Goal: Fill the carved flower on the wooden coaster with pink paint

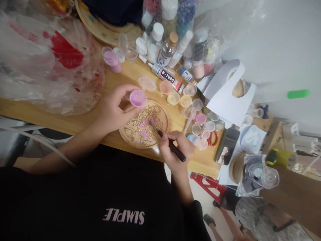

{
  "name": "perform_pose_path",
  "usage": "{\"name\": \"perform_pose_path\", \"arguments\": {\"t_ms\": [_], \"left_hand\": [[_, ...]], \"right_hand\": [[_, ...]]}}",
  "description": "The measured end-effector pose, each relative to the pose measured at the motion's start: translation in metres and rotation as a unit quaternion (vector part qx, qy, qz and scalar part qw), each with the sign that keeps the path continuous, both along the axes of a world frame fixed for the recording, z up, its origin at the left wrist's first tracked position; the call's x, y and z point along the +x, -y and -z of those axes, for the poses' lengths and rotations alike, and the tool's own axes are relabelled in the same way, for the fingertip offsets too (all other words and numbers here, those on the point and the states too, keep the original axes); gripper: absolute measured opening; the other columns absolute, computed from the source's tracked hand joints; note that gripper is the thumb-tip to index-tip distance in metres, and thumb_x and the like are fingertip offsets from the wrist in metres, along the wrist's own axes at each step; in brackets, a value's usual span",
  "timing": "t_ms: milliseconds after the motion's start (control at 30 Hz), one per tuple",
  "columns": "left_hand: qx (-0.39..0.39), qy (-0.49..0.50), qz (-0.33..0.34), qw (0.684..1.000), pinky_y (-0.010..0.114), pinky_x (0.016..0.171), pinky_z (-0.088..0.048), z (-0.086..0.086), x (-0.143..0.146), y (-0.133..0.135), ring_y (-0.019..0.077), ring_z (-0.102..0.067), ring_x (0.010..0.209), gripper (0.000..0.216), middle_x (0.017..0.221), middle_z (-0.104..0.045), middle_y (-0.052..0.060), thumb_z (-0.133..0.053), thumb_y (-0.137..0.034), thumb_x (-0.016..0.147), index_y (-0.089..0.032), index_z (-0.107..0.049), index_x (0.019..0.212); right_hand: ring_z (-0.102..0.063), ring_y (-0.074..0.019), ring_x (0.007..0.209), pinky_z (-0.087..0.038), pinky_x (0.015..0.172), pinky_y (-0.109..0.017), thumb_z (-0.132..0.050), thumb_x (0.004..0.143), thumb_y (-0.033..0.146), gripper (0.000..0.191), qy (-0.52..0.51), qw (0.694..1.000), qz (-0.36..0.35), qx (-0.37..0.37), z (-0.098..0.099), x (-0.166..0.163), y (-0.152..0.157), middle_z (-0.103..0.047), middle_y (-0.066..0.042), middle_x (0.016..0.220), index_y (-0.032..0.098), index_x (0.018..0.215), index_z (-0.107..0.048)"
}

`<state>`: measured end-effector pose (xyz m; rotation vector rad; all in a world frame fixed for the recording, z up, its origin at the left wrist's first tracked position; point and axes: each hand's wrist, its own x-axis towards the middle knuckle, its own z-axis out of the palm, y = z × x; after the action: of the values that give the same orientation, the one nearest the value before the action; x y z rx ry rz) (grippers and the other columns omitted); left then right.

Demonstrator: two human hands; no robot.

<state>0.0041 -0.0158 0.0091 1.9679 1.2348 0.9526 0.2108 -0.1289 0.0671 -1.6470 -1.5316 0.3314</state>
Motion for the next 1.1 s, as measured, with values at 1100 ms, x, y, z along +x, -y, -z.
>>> {"name": "perform_pose_path", "arguments": {"t_ms": [1100], "left_hand": [[0.071,0.06,0.044,0.995,0.037,0.093,-0.069,0.009,-0.001,-0.005,0.024,-0.08,0.109,0.032,0.121,-0.082,0.005,-0.072,-0.016,0.093,-0.025,-0.07,0.123]], "right_hand": [[-0.042,-0.0102,0.031,-0.029,0.032,-0.022,-0.079,0.087,0.047,0.039,-0.397,0.914,0.083,-0.023,0.015,0.03,-0.02,-0.052,0.009,0.045,0.026,0.068,-0.052]]}}
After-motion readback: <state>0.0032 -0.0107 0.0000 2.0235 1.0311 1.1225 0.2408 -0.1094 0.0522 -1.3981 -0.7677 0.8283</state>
